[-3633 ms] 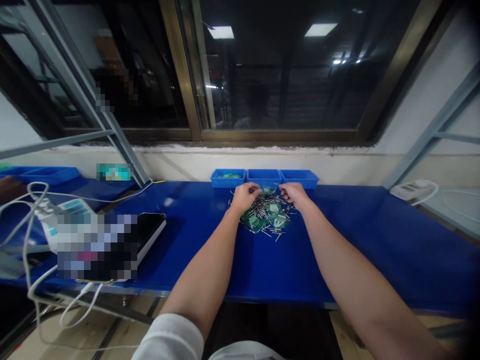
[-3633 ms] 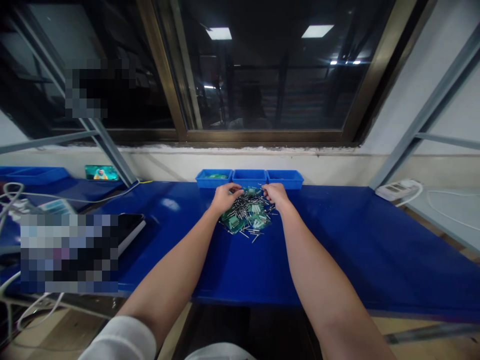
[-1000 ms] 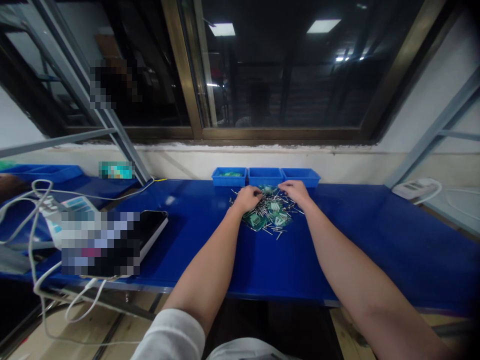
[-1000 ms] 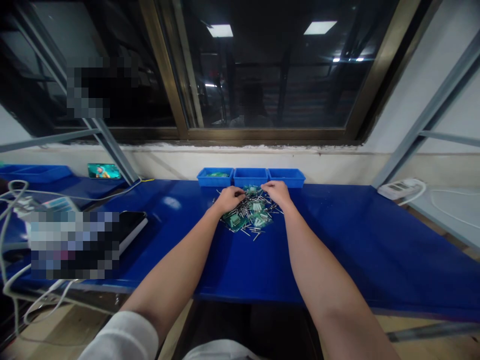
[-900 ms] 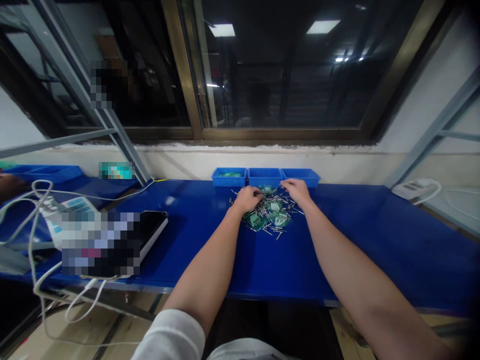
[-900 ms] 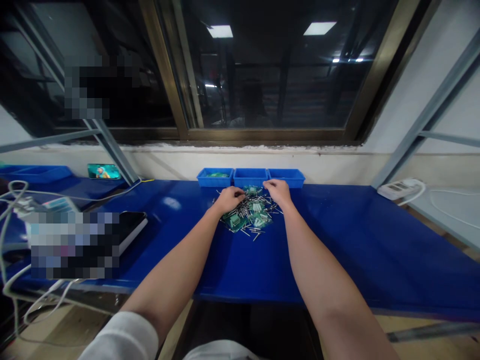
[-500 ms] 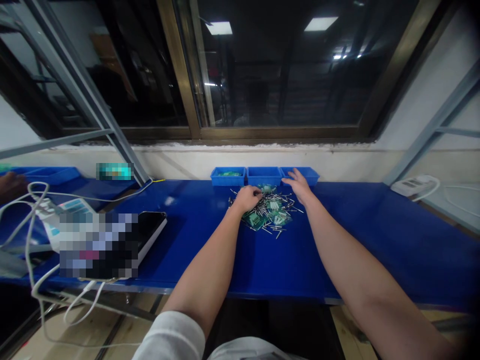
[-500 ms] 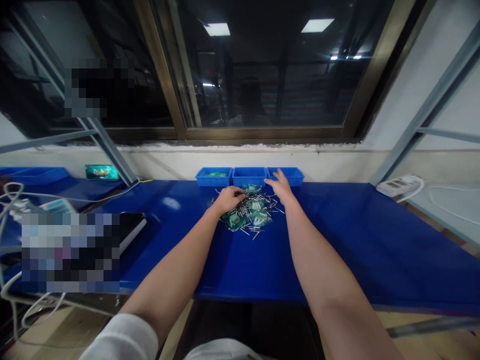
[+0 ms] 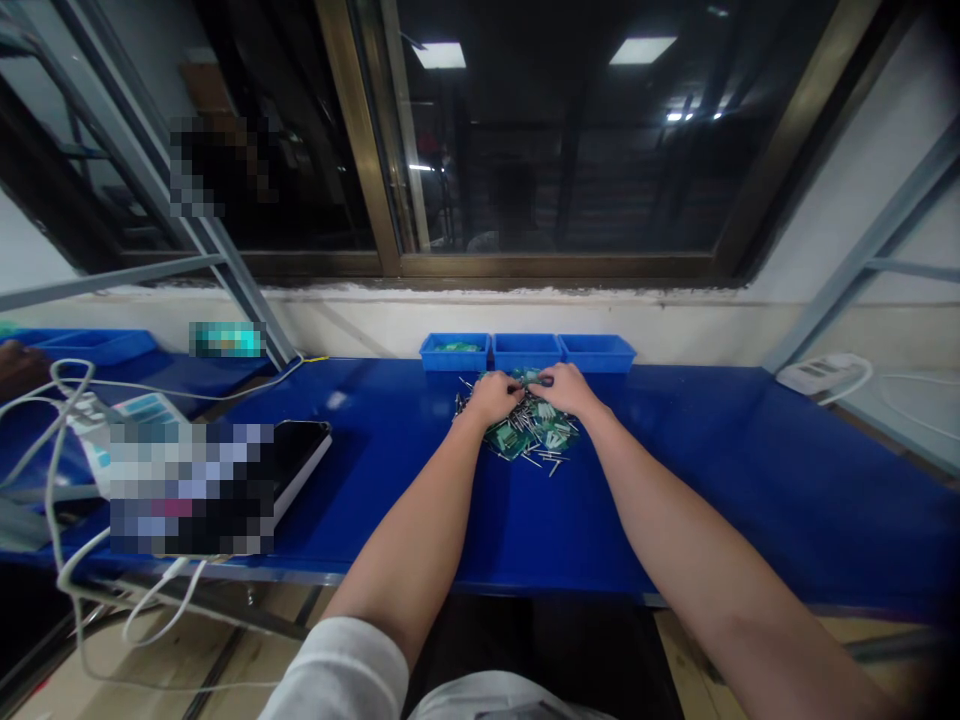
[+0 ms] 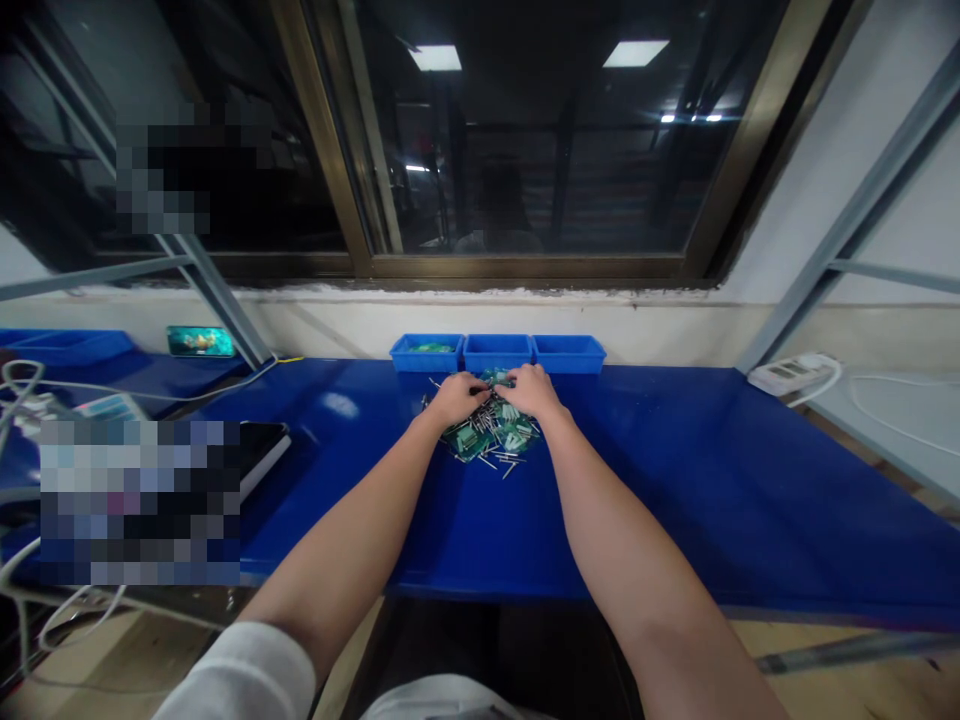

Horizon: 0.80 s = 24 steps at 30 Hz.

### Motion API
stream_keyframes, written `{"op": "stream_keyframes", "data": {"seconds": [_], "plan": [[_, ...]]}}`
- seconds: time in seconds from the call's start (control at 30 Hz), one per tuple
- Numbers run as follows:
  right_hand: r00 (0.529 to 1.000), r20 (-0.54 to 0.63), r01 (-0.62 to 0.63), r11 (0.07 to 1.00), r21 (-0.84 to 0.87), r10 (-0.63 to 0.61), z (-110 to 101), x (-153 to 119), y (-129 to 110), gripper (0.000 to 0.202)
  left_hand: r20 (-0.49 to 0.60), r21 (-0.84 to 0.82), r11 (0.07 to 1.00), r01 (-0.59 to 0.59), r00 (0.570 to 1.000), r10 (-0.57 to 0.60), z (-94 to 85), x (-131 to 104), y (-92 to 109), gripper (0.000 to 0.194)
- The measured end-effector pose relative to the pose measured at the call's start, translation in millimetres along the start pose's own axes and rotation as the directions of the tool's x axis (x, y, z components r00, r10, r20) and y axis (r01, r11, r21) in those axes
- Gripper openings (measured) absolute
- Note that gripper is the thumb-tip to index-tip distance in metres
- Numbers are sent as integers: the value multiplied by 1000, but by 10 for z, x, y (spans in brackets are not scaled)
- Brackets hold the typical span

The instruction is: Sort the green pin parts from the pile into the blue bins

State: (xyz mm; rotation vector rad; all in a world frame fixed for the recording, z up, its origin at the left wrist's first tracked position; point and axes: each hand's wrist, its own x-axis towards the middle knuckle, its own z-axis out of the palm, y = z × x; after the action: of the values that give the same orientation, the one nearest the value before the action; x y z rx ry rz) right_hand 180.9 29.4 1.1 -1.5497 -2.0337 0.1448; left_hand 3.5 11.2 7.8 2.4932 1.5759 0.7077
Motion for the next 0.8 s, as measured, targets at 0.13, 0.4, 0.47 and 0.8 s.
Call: {"op": "stream_keyframes", "data": {"seconds": [0.13,0.4,0.47,0.8], "plan": [[996,90,4,996,-90,4,65,-6,-79,27,22,16,1000,19,1000,-19,-5,5,4,23],[994,111,30,998,-61,-23,69,-39,-172,17,20,-15,999,50,999,-50,19,8,-2,21],[993,111,37,998,-56,-31,55,-54,-194,16,12,-16,999,51,999,-51,28,10,-9,21],[992,90,92,991,-97,-83,32,-76,-213,18,-14,0,999,44,999,-44,42,25,-26,20]]}}
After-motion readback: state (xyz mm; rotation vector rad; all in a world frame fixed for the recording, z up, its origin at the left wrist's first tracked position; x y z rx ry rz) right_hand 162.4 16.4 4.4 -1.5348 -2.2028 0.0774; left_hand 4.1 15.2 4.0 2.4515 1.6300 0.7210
